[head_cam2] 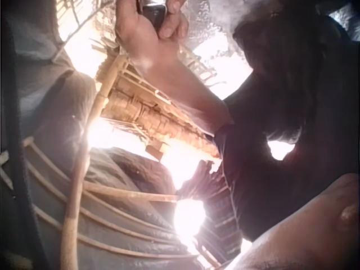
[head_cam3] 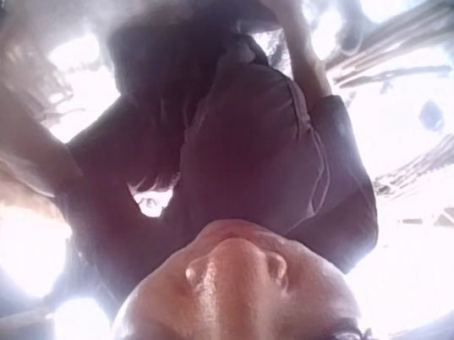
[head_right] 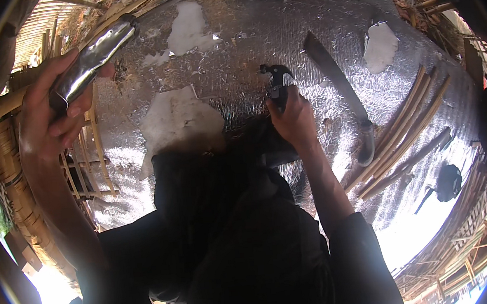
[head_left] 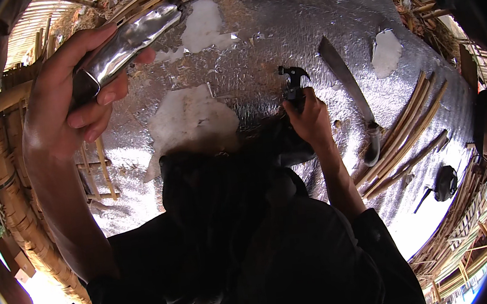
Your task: The person assembles a bamboo lattice frame by using a hammer to tap wooden pegs into pre-drilled holes in the bamboo slats, and uses a large knife to trim or split pieces of wood.
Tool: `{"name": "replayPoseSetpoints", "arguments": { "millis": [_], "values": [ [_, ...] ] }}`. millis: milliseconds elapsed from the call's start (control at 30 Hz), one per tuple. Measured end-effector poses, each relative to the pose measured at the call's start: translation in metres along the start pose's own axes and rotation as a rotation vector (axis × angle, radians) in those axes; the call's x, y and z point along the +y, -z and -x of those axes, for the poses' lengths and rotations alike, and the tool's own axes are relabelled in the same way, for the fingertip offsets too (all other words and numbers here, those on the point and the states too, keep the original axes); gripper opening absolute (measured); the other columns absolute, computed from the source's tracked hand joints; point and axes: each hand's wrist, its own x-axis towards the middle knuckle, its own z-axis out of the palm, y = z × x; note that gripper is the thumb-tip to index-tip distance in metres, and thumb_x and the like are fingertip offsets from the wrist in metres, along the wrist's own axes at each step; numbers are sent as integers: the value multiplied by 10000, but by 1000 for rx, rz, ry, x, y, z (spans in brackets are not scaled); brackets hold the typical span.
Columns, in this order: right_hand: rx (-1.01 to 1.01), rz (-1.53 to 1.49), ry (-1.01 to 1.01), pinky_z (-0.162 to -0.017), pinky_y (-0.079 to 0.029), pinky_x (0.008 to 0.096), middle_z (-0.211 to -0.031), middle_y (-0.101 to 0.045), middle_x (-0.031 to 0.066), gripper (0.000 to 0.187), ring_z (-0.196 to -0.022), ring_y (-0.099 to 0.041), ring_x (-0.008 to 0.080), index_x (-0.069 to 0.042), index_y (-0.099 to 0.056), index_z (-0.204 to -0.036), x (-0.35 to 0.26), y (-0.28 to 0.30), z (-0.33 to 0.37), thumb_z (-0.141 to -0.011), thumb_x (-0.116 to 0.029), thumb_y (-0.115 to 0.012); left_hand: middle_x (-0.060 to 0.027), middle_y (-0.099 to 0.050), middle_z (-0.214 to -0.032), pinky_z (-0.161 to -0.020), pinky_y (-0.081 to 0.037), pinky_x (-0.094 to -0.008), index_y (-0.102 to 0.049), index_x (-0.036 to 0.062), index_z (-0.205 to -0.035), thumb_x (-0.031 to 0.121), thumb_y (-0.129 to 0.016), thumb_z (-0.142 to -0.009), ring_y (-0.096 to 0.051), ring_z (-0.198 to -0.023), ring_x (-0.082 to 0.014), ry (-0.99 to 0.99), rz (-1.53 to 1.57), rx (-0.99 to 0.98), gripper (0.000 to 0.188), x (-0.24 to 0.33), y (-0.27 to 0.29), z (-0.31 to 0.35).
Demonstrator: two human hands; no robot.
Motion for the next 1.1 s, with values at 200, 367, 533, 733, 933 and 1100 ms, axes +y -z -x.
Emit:
{"name": "replayPoseSetpoints", "arguments": {
  "millis": [200,367,533,733,933,1100],
  "values": [
    [4,32,-9,-673,-561,545,-836,-698,286,426,-810,-690,505,23,-507,-1085,2,0,0,-900,-271,-754,36,-440,-507,-261,-265,-195,-675,-111,-1114,424,-439,-1061,-266,-294,-15,-3,-12,2,587,0,2,-4],
    [10,11,2,-662,-559,545,-833,-695,291,420,-803,-686,511,24,-502,-1080,3,-2,-1,-899,-260,-753,38,-449,-518,-270,-244,-191,-678,-102,-1134,433,-455,-1051,-270,-302,-12,40,-51,49,585,-2,-2,-1],
    [15,-30,56,-642,-551,540,-820,-697,273,414,-780,-683,514,19,-486,-1082,5,-3,-3,-895,-234,-756,3,-513,-565,-292,-253,-186,-689,-72,-1147,430,-490,-1035,-281,-316,-13,72,-20,67,551,-4,-4,0],
    [118,-56,273,-628,-529,506,-812,-664,242,390,-758,-690,477,30,-468,-1129,17,-12,0,-908,-147,-734,-84,-659,-713,-331,-276,-190,-692,-22,-1146,401,-543,-1014,-315,-346,-23,119,29,-24,468,-13,3,-3],
    [-80,-221,558,-586,-554,415,-882,-675,195,381,-728,-716,365,-7,-511,-1245,-83,44,-25,-963,-175,-704,-87,-657,-701,-354,-242,-208,-706,16,-1106,398,-566,-993,-302,-380,-49,137,44,142,422,-26,-20,3],
    [-147,57,945,-635,-579,417,-890,-674,94,433,-714,-696,304,-75,-574,-1224,-123,59,-68,-935,-352,-738,-23,-504,-628,-398,-315,-217,-687,24,-992,380,-602,-1005,-392,-427,-72,199,-62,45,367,-64,-2,-2]
  ]
}}
